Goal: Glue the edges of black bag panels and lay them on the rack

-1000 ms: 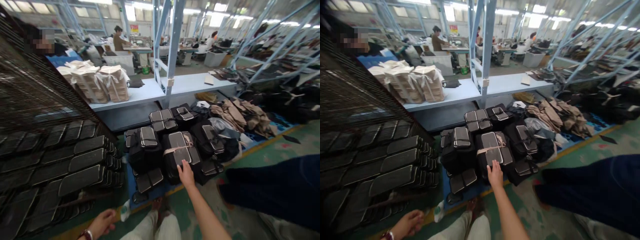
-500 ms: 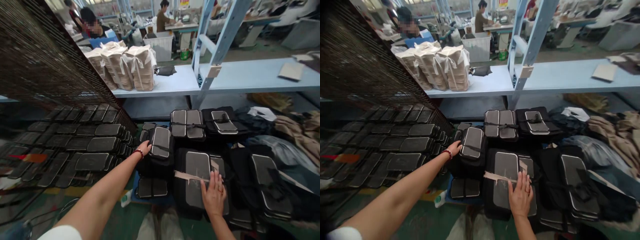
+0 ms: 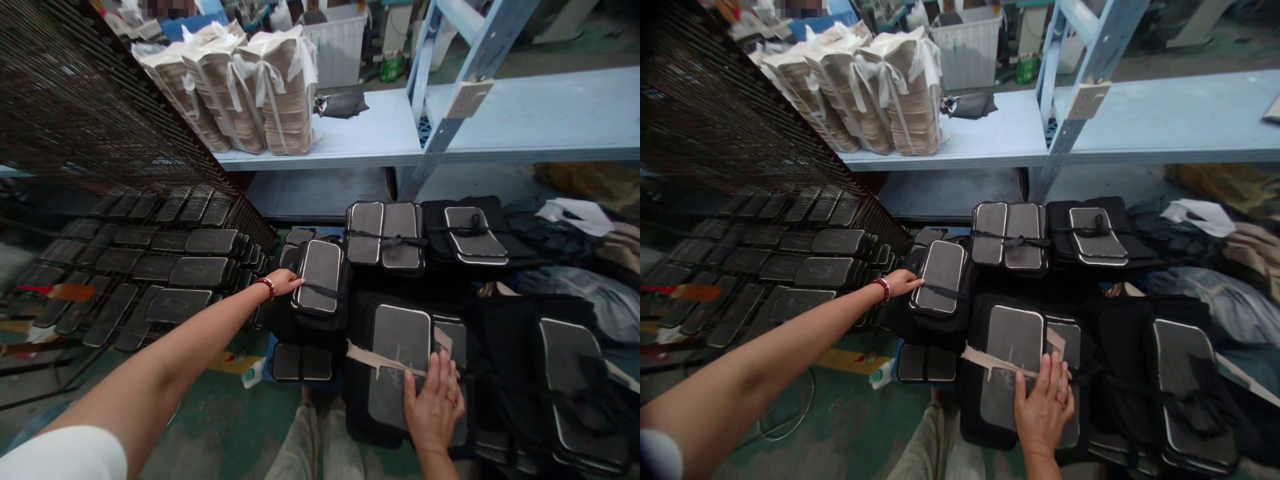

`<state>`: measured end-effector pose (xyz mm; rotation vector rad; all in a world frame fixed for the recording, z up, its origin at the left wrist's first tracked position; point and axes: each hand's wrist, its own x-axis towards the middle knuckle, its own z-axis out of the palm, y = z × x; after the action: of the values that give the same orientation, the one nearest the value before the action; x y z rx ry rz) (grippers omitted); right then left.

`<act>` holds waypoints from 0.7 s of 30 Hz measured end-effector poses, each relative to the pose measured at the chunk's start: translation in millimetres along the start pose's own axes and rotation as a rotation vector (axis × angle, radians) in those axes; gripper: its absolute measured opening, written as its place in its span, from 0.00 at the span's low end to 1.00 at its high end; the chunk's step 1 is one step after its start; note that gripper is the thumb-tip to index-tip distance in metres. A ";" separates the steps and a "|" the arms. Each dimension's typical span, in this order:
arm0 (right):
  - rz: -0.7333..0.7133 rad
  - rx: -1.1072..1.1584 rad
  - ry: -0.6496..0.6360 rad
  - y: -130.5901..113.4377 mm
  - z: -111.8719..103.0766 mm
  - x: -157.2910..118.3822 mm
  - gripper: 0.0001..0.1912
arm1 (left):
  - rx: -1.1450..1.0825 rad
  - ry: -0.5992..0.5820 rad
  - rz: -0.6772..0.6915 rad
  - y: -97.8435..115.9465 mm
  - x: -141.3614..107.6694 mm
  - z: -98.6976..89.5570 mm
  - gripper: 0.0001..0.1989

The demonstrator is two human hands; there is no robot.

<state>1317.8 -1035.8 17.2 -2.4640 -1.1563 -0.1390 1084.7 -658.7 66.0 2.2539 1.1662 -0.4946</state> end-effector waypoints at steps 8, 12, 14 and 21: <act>-0.008 0.003 0.007 -2.7 -1.9 1.2 0.34 | -0.036 -0.049 0.143 9.0 -33.6 -5.2 0.26; -0.011 -0.008 0.006 -3.8 -1.6 1.8 0.34 | -0.054 -0.046 0.176 19.5 -46.1 -6.6 0.25; -0.012 -0.012 -0.006 -3.4 -1.4 1.7 0.34 | -0.063 -0.036 0.173 24.9 -51.1 -8.7 0.24; -0.005 -0.013 -0.044 -1.4 -1.0 0.5 0.35 | -0.074 -0.004 0.126 35.7 -75.2 -26.5 0.23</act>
<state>1317.2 -1035.1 18.6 -2.4871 -1.1837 -0.0952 1074.3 -706.2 138.5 2.2448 1.0166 -0.3995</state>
